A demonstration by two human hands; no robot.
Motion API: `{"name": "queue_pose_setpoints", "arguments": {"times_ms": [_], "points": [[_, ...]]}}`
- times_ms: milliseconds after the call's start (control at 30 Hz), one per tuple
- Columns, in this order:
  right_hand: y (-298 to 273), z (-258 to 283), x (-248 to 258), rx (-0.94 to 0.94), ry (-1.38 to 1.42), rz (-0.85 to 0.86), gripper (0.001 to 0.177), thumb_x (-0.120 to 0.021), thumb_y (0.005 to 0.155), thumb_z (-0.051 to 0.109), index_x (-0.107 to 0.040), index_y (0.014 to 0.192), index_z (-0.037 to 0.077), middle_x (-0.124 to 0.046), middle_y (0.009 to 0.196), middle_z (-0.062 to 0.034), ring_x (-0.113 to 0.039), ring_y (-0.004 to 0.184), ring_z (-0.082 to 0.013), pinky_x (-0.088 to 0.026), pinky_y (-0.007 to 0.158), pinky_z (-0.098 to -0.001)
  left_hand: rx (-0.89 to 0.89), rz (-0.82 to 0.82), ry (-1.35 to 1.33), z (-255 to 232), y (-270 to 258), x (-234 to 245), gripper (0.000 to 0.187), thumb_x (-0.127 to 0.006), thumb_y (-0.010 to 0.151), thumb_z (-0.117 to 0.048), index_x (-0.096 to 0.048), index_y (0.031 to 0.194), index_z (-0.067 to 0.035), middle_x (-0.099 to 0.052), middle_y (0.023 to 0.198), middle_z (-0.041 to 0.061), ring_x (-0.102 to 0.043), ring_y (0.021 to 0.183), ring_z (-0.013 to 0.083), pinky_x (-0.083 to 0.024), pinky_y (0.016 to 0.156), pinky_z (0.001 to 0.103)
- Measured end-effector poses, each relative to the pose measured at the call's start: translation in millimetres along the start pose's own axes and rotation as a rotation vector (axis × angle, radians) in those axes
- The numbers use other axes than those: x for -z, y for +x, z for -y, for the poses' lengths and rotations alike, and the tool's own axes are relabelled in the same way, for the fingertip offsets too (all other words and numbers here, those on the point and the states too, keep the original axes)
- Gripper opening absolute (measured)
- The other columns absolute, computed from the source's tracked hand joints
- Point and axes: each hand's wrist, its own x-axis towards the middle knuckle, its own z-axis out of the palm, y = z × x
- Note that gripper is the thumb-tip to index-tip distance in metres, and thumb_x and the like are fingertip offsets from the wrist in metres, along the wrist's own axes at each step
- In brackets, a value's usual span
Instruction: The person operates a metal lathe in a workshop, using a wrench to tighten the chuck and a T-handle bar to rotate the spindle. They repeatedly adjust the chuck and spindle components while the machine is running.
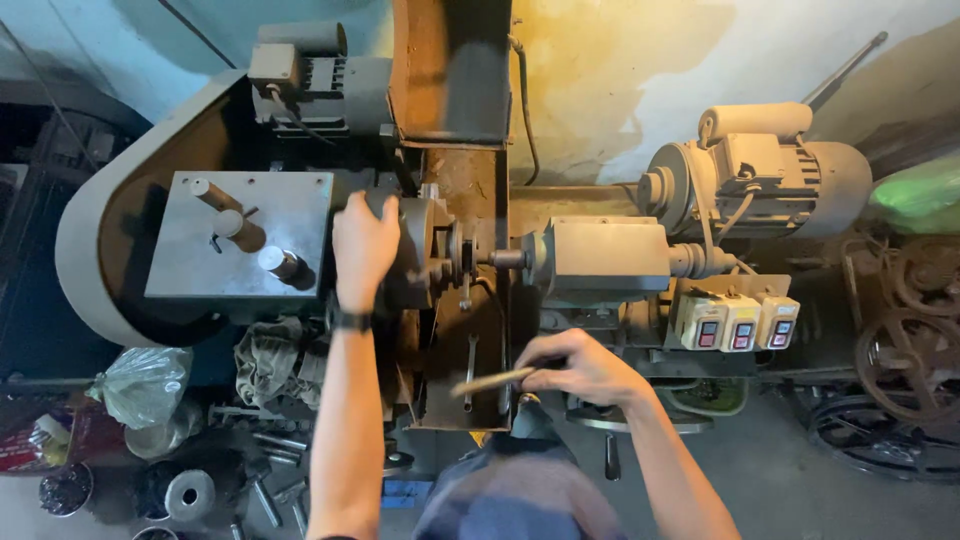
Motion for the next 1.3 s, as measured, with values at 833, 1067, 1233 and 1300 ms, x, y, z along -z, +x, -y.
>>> {"name": "queue_pose_setpoints", "arguments": {"times_ms": [833, 1067, 1233, 1300], "points": [[4, -107, -37, 0.007, 0.470, -0.586, 0.025, -0.059, 0.104, 0.019, -0.068, 0.113, -0.002, -0.072, 0.097, -0.0107, -0.067, 0.079, -0.0143, -0.059, 0.067, -0.0302, -0.185, -0.045, 0.034, 15, 20, -14, 0.055, -0.066, 0.097, -0.026, -0.053, 0.136, 0.011, -0.060, 0.129, 0.035, -0.058, 0.117, 0.0524, -0.048, 0.098, 0.053], [34, -29, 37, 0.252, 0.378, -0.633, 0.033, -0.046, 0.111, 0.025, -0.065, 0.118, -0.001, -0.074, 0.110, -0.0116, -0.071, 0.090, -0.0177, -0.061, 0.081, -0.0347, 0.089, 0.128, 0.341, 8, 39, -22, 0.046, -0.063, 0.095, -0.041, -0.072, 0.098, 0.004, -0.068, 0.107, 0.034, -0.066, 0.100, 0.0504, -0.054, 0.087, 0.056], [140, -11, 83, 0.392, 0.212, -0.724, 0.026, -0.048, 0.113, 0.019, -0.063, 0.119, -0.002, -0.070, 0.109, -0.0106, -0.069, 0.095, -0.0162, -0.060, 0.087, -0.0334, 0.059, 0.050, 0.305, 10, 35, -22, 0.048, -0.066, 0.093, -0.042, -0.072, 0.092, 0.006, -0.069, 0.101, 0.033, -0.068, 0.096, 0.0497, -0.056, 0.083, 0.055], [182, -31, 89, 0.336, 0.164, -0.722, 0.022, -0.050, 0.111, 0.016, -0.064, 0.110, -0.002, -0.072, 0.101, -0.0080, -0.071, 0.087, -0.0141, -0.061, 0.078, -0.0302, 0.046, 0.002, 0.304, 13, 35, -23, 0.050, -0.069, 0.090, -0.044, -0.072, 0.091, 0.006, -0.069, 0.099, 0.033, -0.068, 0.093, 0.0498, -0.056, 0.081, 0.055]]}}
